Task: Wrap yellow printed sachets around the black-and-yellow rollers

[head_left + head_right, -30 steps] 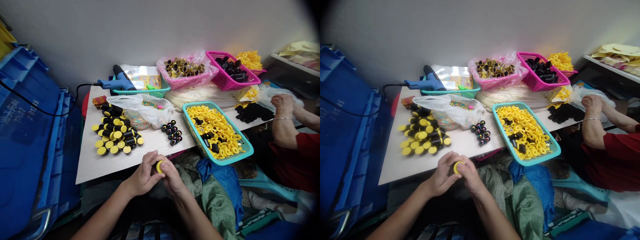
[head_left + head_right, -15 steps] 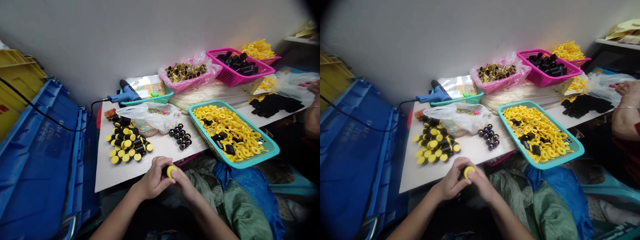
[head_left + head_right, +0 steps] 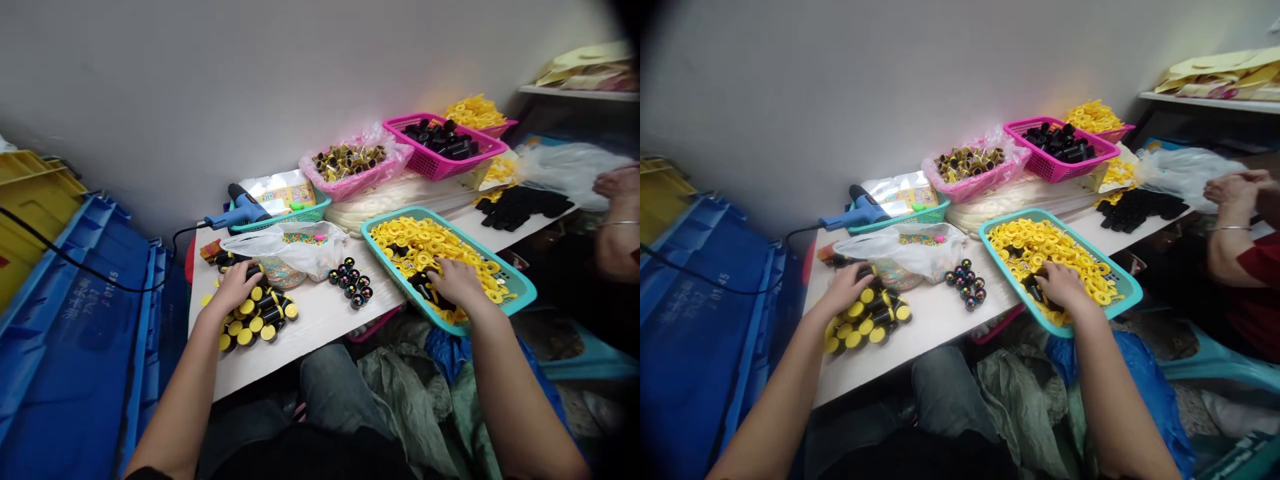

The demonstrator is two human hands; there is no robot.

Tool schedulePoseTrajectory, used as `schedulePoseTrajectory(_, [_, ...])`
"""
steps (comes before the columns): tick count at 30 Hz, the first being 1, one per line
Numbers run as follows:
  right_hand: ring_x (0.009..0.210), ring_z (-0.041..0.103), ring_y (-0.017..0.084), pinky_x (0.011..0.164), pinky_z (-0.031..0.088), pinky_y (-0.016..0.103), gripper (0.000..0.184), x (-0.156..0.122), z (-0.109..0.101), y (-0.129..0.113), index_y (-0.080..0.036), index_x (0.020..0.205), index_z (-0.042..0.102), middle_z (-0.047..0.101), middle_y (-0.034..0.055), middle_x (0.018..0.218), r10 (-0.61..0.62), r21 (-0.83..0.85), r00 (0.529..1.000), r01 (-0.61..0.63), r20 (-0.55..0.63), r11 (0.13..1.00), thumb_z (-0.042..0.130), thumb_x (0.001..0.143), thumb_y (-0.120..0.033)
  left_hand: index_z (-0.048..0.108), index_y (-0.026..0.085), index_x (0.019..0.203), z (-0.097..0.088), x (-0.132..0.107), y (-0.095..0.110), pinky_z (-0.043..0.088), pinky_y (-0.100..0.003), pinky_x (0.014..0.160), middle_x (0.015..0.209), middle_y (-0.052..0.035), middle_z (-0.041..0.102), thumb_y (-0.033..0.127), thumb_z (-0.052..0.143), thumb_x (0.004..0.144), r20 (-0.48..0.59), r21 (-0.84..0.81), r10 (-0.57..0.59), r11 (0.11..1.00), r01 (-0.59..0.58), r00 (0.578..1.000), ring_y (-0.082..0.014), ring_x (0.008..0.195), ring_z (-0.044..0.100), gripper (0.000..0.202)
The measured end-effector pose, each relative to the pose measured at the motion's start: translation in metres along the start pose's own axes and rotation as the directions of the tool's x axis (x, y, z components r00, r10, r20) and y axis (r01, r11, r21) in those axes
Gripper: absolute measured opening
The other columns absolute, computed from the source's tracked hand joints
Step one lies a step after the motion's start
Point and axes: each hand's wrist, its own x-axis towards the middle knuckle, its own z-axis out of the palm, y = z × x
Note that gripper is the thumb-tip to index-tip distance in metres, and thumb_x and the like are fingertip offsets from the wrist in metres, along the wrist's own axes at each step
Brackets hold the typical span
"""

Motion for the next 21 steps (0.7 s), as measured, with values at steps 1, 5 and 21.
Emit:
schedulePoseTrajectory(1, [0.111, 0.047, 0.036, 0.085, 0.039, 0.050, 0.045, 0.007, 0.002, 0.006, -0.015, 0.122, 0.056, 0.054, 0.0191, 0.124, -0.033, -0.035, 0.996, 0.036, 0.078, 0.999, 0.040, 0.086, -0.037, 0.056, 0.018, 0.112, 0.002, -0.002, 0.000, 0.035, -0.053, 0.091, 0.118, -0.0148, 0.060, 0.038, 0.048, 0.083, -0.023, 0.002, 0.005, 1.000, -0.005, 1.000, -0.0361, 0.111, 0.049, 0.037])
schedulePoseTrajectory(5, [0.108, 0.048, 0.034, 0.085, 0.039, 0.047, 0.034, 0.019, -0.006, 0.005, -0.023, 0.105, 0.066, 0.060, 0.0131, 0.114, -0.071, -0.093, 0.993, 0.080, 0.095, 0.992, 0.044, 0.084, -0.038, 0.059, 0.018, 0.104, 0.001, -0.019, 0.021, 0.033, -0.046, 0.097, 0.113, -0.0116, 0.061, 0.036, 0.041, 0.088, -0.188, -0.016, 0.024, 0.999, -0.028, 0.982, -0.0303, 0.111, 0.048, 0.030])
schedulePoseTrajectory(21, [0.103, 0.053, 0.026, 0.085, 0.039, 0.033, 0.027, 0.073, -0.013, -0.080, -0.016, 0.101, 0.063, 0.063, 0.0125, 0.107, -0.270, 0.078, 0.960, 0.275, -0.072, 0.958, 0.051, 0.083, -0.033, 0.062, 0.021, 0.099, 0.091, 0.011, 0.153, 0.035, -0.043, 0.092, 0.108, -0.0086, 0.058, 0.023, 0.064, 0.074, 0.070, -0.043, 0.339, 0.941, -0.336, 0.938, -0.0278, 0.108, 0.046, 0.026])
